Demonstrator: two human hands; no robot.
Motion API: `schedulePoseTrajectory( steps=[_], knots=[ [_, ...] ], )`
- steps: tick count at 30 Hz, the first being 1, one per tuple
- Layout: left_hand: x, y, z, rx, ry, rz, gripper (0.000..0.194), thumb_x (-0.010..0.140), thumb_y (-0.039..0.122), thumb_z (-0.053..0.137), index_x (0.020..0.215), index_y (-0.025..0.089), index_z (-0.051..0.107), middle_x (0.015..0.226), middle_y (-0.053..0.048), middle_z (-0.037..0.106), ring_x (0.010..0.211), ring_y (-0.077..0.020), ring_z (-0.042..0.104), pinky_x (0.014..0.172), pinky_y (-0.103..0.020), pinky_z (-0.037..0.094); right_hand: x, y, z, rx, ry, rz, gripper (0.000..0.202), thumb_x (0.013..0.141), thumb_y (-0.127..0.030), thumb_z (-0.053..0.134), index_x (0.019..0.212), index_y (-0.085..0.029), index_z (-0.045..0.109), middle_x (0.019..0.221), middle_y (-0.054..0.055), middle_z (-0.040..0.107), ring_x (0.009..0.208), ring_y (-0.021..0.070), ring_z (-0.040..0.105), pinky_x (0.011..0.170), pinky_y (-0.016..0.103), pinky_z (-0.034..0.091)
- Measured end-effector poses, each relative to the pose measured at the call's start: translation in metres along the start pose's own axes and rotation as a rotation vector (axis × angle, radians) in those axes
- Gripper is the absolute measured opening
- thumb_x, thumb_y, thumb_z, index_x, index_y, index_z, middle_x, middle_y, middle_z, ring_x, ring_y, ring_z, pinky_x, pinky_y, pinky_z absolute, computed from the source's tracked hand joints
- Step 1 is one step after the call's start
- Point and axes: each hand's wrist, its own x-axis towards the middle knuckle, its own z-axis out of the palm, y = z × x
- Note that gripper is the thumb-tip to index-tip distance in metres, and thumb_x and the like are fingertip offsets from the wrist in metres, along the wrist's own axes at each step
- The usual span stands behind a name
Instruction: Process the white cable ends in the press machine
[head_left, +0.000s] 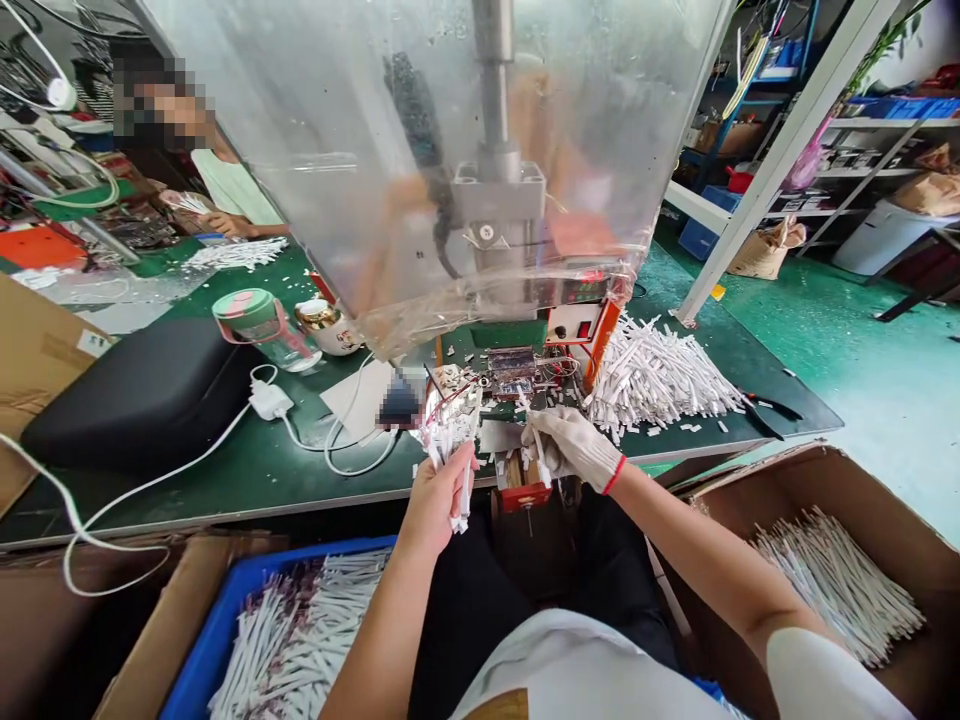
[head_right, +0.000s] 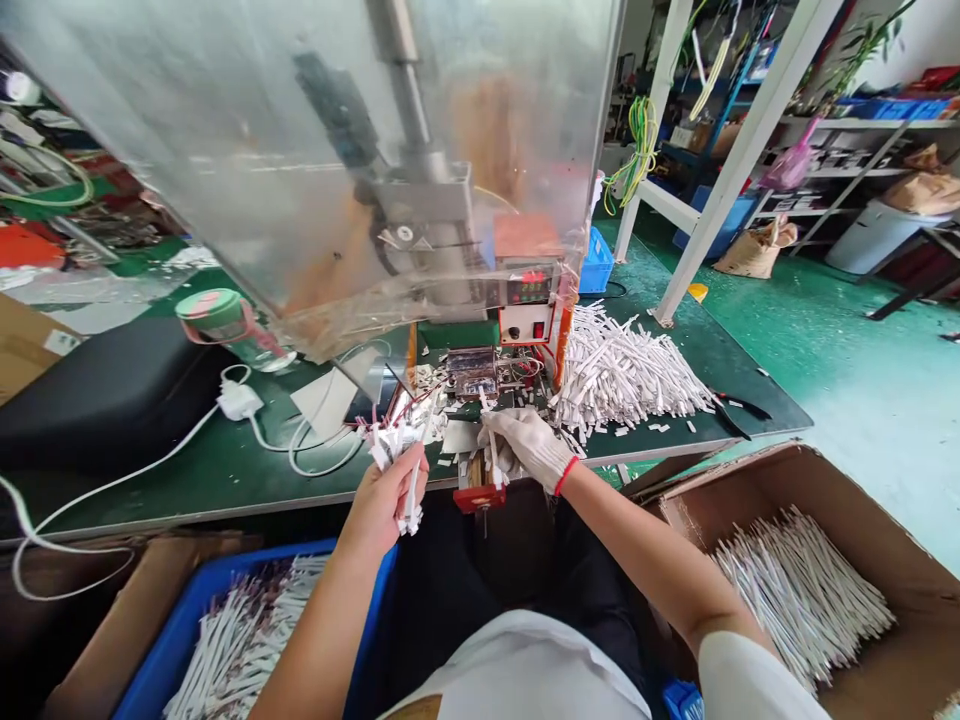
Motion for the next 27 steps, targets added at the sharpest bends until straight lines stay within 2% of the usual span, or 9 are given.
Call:
schedulePoseTrajectory(
  steps=[5, 10, 15, 18, 21, 24, 25, 27],
  knots=[
    [-0.011, -0.004, -0.016, -0.047, 0.065, -0.008, 0.043, 0.067, 0.050, 0.085, 0.058, 0.016, 0.060, 0.036, 0.012, 0.028, 0.032, -0.0015, 0.024, 0.034, -0.015, 0.018, 0.023, 0.012, 0.009, 0.066, 0.085, 0.029, 0.042, 0.087, -0.052, 0.060, 0.071, -0.013, 0.067, 0.050, 0.002, 0.062, 0.030, 0.0095, 0.049, 0.028, 0.019, 0.035],
    [-0.013, -0.010, -0.029, -0.051, 0.088, -0.007, 0.042, 0.069, 0.048, 0.084, 0.057, 0.016, 0.059, 0.037, 0.011, 0.030, 0.033, -0.0022, 0.026, 0.035, -0.016, 0.017, 0.031, 0.010, 0.010, 0.079, 0.112, 0.087, 0.037, 0.090, -0.042, 0.056, 0.069, -0.013, 0.067, 0.052, 0.005, 0.065, 0.030, 0.0096, 0.050, 0.027, 0.018, 0.033],
    [-0.016, -0.009, -0.032, 0.065, 0.066, -0.022, 0.047, 0.070, 0.055, 0.080, 0.056, 0.017, 0.056, 0.040, 0.006, 0.044, 0.033, -0.0041, 0.032, 0.035, -0.018, 0.017, 0.034, 0.006, 0.015, 0.067, 0.142, 0.112, 0.036, 0.091, -0.040, 0.055, 0.068, -0.013, 0.065, 0.051, 0.005, 0.064, 0.030, 0.0098, 0.049, 0.027, 0.019, 0.031],
    [-0.018, -0.003, -0.029, 0.135, 0.027, -0.022, 0.044, 0.070, 0.057, 0.079, 0.063, 0.016, 0.062, 0.043, 0.005, 0.048, 0.034, -0.0056, 0.035, 0.036, -0.019, 0.019, 0.034, 0.004, 0.013, 0.014, 0.115, 0.112, 0.037, 0.092, -0.042, 0.052, 0.071, -0.014, 0.064, 0.053, 0.005, 0.064, 0.031, 0.0097, 0.048, 0.029, 0.020, 0.031],
    [-0.020, 0.006, -0.027, 0.241, -0.044, 0.017, 0.039, 0.074, 0.054, 0.076, 0.071, 0.015, 0.068, 0.042, 0.006, 0.047, 0.037, -0.0067, 0.036, 0.039, -0.020, 0.025, 0.025, -0.009, 0.004, -0.208, 0.150, 0.058, 0.033, 0.092, -0.047, 0.054, 0.080, -0.017, 0.061, 0.057, 0.002, 0.064, 0.037, 0.0106, 0.052, 0.035, 0.020, 0.034],
    [-0.017, 0.018, -0.023, 0.379, -0.139, 0.020, 0.034, 0.076, 0.049, 0.074, 0.071, 0.016, 0.068, 0.042, 0.006, 0.046, 0.040, -0.0082, 0.039, 0.043, -0.021, 0.032, 0.004, -0.037, -0.007, -0.572, 0.208, -0.144, 0.038, 0.091, -0.057, 0.058, 0.088, -0.018, 0.061, 0.067, 0.000, 0.064, 0.050, 0.0110, 0.056, 0.045, 0.020, 0.037],
    [-0.016, 0.022, -0.022, 0.424, -0.173, 0.008, 0.033, 0.076, 0.049, 0.074, 0.071, 0.017, 0.067, 0.043, 0.006, 0.047, 0.040, -0.0086, 0.040, 0.044, -0.022, 0.032, -0.004, -0.048, -0.010, -0.685, 0.158, -0.209, 0.040, 0.091, -0.058, 0.058, 0.090, -0.018, 0.062, 0.071, 0.000, 0.065, 0.055, 0.0113, 0.058, 0.048, 0.020, 0.038],
    [-0.012, 0.029, -0.018, 0.512, -0.247, -0.029, 0.033, 0.075, 0.049, 0.074, 0.071, 0.018, 0.066, 0.045, 0.006, 0.048, 0.041, -0.0091, 0.041, 0.043, -0.022, 0.032, -0.019, -0.065, -0.012, -0.840, -0.032, -0.282, 0.038, 0.092, -0.055, 0.057, 0.092, -0.018, 0.066, 0.077, 0.000, 0.065, 0.064, 0.0116, 0.058, 0.055, 0.021, 0.039]
  ],
)
